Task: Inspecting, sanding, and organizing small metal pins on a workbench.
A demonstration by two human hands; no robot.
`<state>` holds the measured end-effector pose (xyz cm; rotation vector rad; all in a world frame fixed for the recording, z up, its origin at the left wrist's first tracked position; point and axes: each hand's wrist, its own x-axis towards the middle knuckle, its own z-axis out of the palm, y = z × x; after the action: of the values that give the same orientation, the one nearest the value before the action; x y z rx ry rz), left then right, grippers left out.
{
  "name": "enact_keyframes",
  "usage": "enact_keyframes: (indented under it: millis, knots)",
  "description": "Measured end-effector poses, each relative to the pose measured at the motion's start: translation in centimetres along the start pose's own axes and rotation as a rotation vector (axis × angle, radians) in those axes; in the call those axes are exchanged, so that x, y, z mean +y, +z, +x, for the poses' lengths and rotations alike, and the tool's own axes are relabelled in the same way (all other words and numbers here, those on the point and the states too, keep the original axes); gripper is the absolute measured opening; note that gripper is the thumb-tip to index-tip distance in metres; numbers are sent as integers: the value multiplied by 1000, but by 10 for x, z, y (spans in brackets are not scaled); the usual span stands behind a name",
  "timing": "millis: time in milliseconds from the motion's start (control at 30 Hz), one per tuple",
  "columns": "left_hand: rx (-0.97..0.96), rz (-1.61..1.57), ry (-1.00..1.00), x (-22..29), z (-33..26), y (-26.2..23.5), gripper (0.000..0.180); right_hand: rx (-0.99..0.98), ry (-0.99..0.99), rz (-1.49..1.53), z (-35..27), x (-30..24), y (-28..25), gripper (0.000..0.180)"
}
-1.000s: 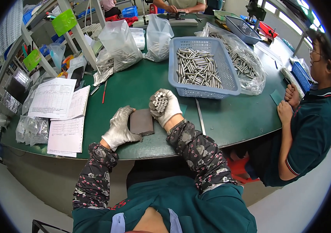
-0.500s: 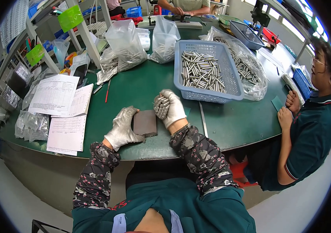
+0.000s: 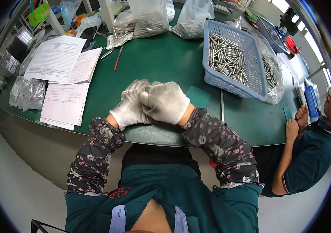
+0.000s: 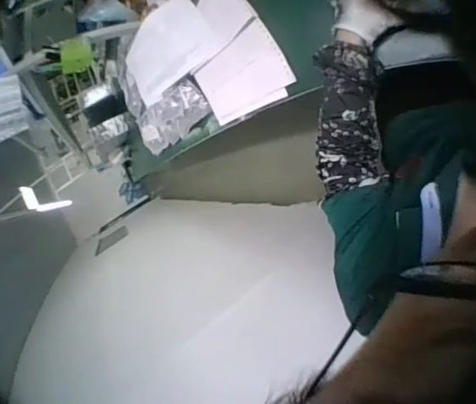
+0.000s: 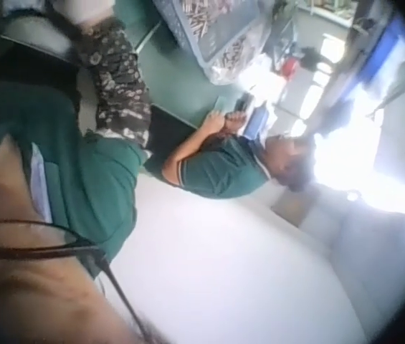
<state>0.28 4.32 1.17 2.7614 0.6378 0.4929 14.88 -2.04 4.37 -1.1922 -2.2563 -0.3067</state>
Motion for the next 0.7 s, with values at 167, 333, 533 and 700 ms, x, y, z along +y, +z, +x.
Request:
enact_keyframes:
  millis: [167,333,533,700]
  knots:
    - [-56,-52,-133,5,0,1,96,66,136,-205,0,17,2,16]
    - [-209,-241,-197,8,14,-20,99,51,112,-73,5,11,1,14]
    - [-71,-162,-130,-1,12,-1,101,58,106,-86,1,1,0,18]
    - [-69,-241,-141,-24,-2,24,106,18,140,14,6,-6,6,15]
